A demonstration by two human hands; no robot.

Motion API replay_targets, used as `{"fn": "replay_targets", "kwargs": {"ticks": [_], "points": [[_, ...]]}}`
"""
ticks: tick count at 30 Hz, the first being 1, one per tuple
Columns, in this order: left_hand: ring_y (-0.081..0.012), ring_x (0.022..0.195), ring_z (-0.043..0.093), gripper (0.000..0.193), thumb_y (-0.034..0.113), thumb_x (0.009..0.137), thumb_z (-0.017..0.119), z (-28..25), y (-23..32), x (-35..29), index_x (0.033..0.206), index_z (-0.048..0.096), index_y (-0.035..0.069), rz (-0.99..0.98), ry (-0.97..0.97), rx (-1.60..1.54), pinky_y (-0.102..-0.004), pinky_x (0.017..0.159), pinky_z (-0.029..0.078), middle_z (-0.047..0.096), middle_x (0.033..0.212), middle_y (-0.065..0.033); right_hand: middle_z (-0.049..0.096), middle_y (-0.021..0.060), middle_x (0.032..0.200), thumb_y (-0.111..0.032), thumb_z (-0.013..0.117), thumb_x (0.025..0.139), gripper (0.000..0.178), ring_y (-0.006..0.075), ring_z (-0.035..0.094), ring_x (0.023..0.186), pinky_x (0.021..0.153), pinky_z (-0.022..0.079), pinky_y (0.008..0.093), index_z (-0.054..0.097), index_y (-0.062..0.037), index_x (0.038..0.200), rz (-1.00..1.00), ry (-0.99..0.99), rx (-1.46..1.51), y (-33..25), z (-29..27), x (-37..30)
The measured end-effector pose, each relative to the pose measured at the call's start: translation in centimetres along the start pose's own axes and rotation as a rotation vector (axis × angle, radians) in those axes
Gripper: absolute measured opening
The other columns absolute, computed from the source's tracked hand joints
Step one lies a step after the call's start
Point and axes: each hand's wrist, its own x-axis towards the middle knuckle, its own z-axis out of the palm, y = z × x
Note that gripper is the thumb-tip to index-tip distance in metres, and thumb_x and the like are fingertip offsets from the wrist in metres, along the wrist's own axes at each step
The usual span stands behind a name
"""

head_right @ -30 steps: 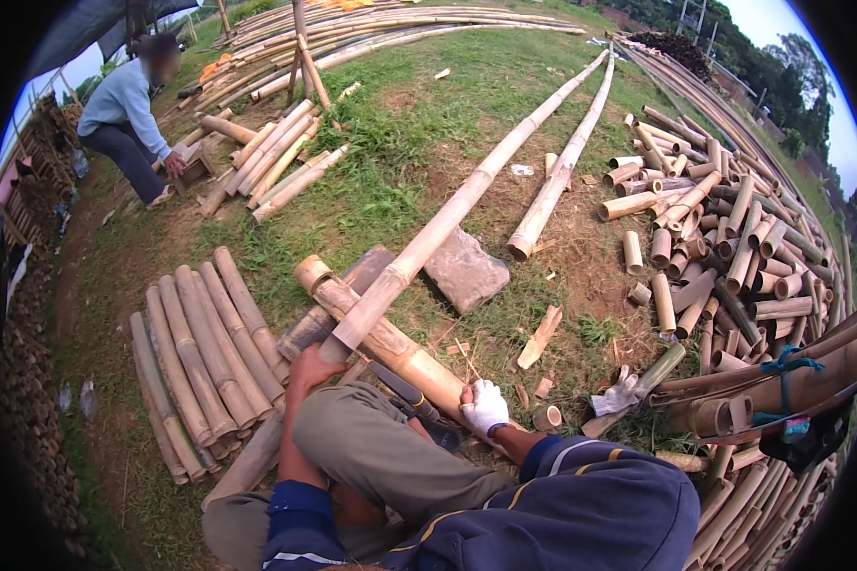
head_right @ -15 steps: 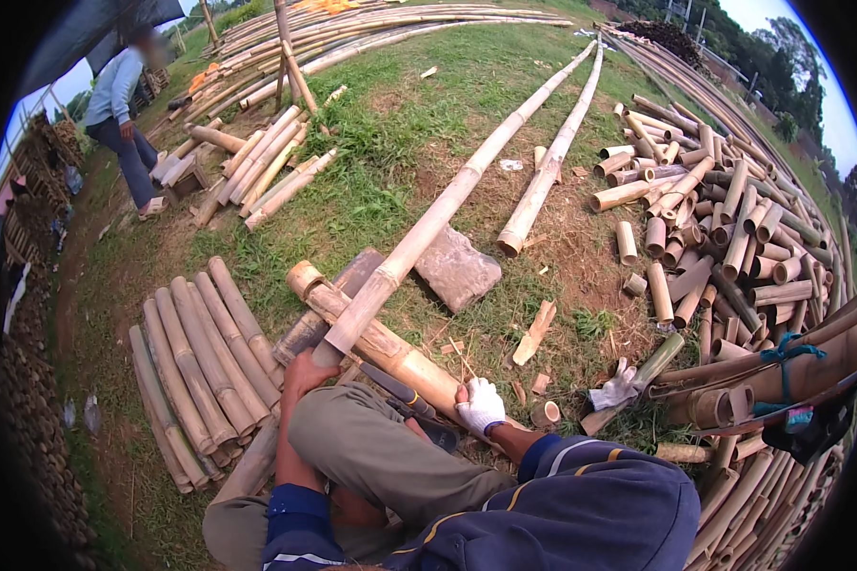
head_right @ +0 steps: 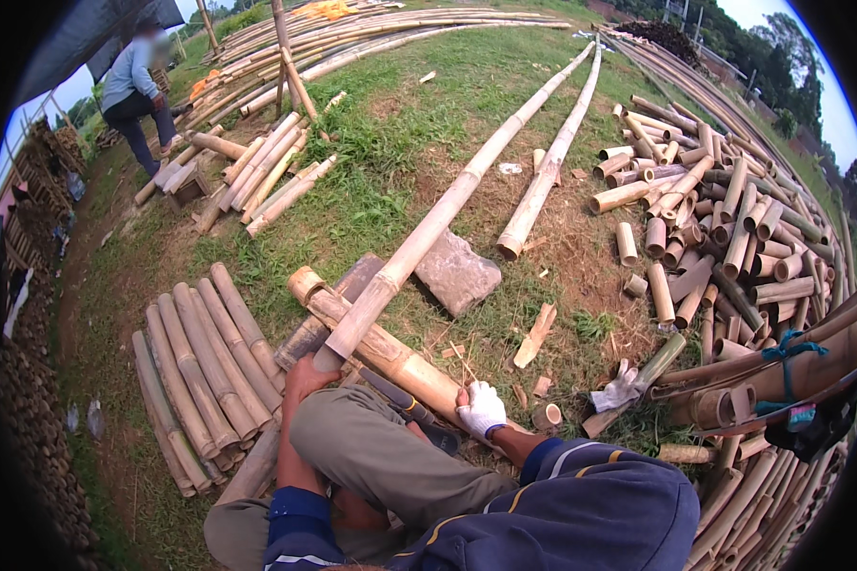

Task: The person sits on the ground and uses a hand saw to cut long bamboo poles into shorter sections. The cut pieces are placed in a neat pile nearby. The person repeatedly positions each bamboo pole on a wooden support, saws through it, and stacks the resulting segment.

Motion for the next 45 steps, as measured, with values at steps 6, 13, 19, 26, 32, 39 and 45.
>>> {"fn": "replay_targets", "kwargs": {"ticks": [6, 13, 19, 26, 32, 39, 45], "points": [[-0.0461, 0.124, 0.075, 0.099, 0.066, 0.064, 0.089, -0.1, 0.2, -0.1, 0.135, 0.072, -0.001, 0.005, -0.006, 0.009, -0.0518, 0.106, 0.059, 0.077, 0.13, -0.0323, 0.067, 0.0281, 0.118, -0.045, 0.058, 0.109, 0.044, 0.049, 0.065, 0.112, 0.095, 0.056, 0.06, 0.065, -0.0031, 0.119, 0.019, -0.022, -0.007, 0.0, -0.2, 0.0], [-0.0455, 0.125, 0.075, 0.102, 0.066, 0.065, 0.09, -0.5, -0.3, -0.2, 0.14, 0.07, 0.0, -0.027, -0.01, 0.036, -0.0514, 0.106, 0.059, 0.077, 0.131, -0.0318, 0.068, 0.0276, 0.117, -0.044, 0.059, 0.108, 0.042, 0.0486, 0.066, 0.111, 0.093, 0.057, 0.0592, 0.066, -0.0035, 0.117, -0.022, 0.019, 0.011, -0.4, 0.4, 0.2], [-0.0456, 0.124, 0.075, 0.101, 0.066, 0.064, 0.09, -0.2, 0.6, -0.4, 0.139, 0.071, 0.0, 0.003, 0.007, 0.022, -0.0517, 0.105, 0.059, 0.077, 0.13, -0.0321, 0.068, 0.0279, 0.116, -0.043, 0.06, 0.108, 0.042, 0.049, 0.066, 0.11, 0.093, 0.057, 0.0592, 0.065, -0.0033, 0.118, -0.007, 0.021, 0.007, 0.4, 0.4, 0.0], [-0.046, 0.123, 0.075, 0.096, 0.066, 0.065, 0.091, -0.3, 0.7, -0.4, 0.131, 0.073, -0.001, -0.004, -0.005, 0.028, -0.0526, 0.104, 0.06, 0.078, 0.128, -0.032, 0.068, 0.0277, 0.117, -0.044, 0.06, 0.108, 0.042, 0.0489, 0.066, 0.11, 0.093, 0.057, 0.0592, 0.065, -0.0035, 0.117, 0.006, 0.006, -0.002, 0.3, 0.1, 0.0], [-0.0456, 0.123, 0.075, 0.097, 0.065, 0.065, 0.091, -0.4, 0.2, -0.4, 0.134, 0.073, 0.0, -0.005, -0.003, 0.015, -0.0524, 0.104, 0.06, 0.078, 0.128, -0.0311, 0.068, 0.0274, 0.118, -0.044, 0.06, 0.108, 0.042, 0.0486, 0.066, 0.11, 0.093, 0.057, 0.059, 0.065, -0.0035, 0.118, 0.008, -0.007, -0.004, -0.2, 0.0, 0.0], [-0.0459, 0.123, 0.075, 0.099, 0.065, 0.065, 0.09, -0.2, 0.8, -0.4, 0.138, 0.072, 0.001, 0.003, 0.0, 0.022, -0.0525, 0.105, 0.06, 0.078, 0.129, -0.0312, 0.068, 0.0273, 0.118, -0.044, 0.06, 0.107, 0.042, 0.0488, 0.066, 0.11, 0.093, 0.057, 0.0591, 0.066, -0.0035, 0.118, 0.012, 0.013, -0.004, 0.2, 0.0, -0.1], [-0.0466, 0.122, 0.075, 0.097, 0.063, 0.066, 0.089, -0.6, 0.7, -0.7, 0.137, 0.072, 0.0, -0.004, 0.0, 0.013, -0.0526, 0.105, 0.06, 0.077, 0.128, -0.0323, 0.068, 0.0275, 0.117, -0.043, 0.06, 0.108, 0.042, 0.0489, 0.066, 0.11, 0.093, 0.057, 0.059, 0.065, -0.0033, 0.118, -0.007, 0.008, 0.005, 0.2, 0.3, 0.1]]}}
